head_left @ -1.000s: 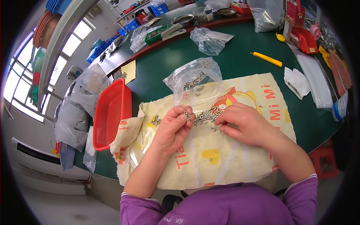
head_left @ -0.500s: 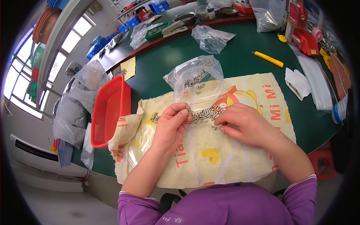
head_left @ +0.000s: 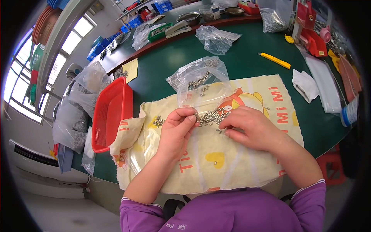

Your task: Sorting and inspecting small metal hardware components at a manufacturing workbench.

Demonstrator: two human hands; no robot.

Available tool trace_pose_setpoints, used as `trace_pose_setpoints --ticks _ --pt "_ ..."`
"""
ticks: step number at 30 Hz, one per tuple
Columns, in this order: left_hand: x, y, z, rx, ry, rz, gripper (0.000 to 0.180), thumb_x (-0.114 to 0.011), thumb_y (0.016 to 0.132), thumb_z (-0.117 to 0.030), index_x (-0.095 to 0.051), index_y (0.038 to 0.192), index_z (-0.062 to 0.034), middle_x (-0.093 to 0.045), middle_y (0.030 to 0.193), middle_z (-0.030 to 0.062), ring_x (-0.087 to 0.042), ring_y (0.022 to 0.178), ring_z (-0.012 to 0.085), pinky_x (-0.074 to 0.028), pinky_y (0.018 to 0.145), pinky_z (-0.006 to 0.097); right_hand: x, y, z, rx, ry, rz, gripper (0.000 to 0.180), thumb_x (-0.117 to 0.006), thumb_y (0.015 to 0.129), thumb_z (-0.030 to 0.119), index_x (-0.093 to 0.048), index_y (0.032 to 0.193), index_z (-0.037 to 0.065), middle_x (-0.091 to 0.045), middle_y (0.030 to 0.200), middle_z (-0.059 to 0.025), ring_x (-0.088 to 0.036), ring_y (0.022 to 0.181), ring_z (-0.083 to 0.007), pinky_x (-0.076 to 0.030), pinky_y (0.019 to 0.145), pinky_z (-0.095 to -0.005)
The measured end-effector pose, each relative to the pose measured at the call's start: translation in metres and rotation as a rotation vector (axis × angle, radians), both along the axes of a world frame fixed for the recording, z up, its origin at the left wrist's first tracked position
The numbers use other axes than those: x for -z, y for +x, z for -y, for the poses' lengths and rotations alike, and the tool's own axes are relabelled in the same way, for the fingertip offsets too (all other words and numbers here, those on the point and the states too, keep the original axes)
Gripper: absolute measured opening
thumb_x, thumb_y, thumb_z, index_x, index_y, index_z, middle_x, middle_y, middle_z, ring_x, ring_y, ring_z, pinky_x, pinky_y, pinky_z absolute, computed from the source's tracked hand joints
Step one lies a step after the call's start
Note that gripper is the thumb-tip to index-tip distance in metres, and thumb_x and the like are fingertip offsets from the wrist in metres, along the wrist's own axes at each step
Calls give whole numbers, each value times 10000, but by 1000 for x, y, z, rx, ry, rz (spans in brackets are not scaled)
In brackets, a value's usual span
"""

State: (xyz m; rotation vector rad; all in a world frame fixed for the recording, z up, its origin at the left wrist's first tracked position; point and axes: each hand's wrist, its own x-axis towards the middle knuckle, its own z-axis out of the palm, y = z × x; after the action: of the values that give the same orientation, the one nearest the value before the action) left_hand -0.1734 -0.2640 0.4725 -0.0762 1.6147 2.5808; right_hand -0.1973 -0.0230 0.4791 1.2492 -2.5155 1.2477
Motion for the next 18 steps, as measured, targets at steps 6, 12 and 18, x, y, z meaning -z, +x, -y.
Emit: trace_pose_setpoints --ticks 6,12,18 --pt "-14 -10 16 -107 -225 -170 118 -628 920 5 -643 1036 -14 -659 1039 34 -634 847 121 -523 803 252 -3 0 -1 3 18 4 129 -667 830 102 -651 956 80 -639 900 -72 -612 923 -278 -488 814 -403" --pt "-30 -29 64 -355 -1129 -233 95 -602 877 31 -663 945 1 -659 929 63 -622 795 135 -501 727 268 -2 0 1 13 28 4 141 -684 822 90 -660 961 81 -649 909 -71 -616 909 -272 -498 803 -387" --pt "-36 -21 70 -205 -1540 -62 123 -591 855 -4 -678 942 -10 -642 949 127 -643 855 278 -510 773 351 -1 1 3 27 23 -8 146 -700 811 73 -672 954 79 -660 911 -65 -622 897 -263 -504 794 -370"
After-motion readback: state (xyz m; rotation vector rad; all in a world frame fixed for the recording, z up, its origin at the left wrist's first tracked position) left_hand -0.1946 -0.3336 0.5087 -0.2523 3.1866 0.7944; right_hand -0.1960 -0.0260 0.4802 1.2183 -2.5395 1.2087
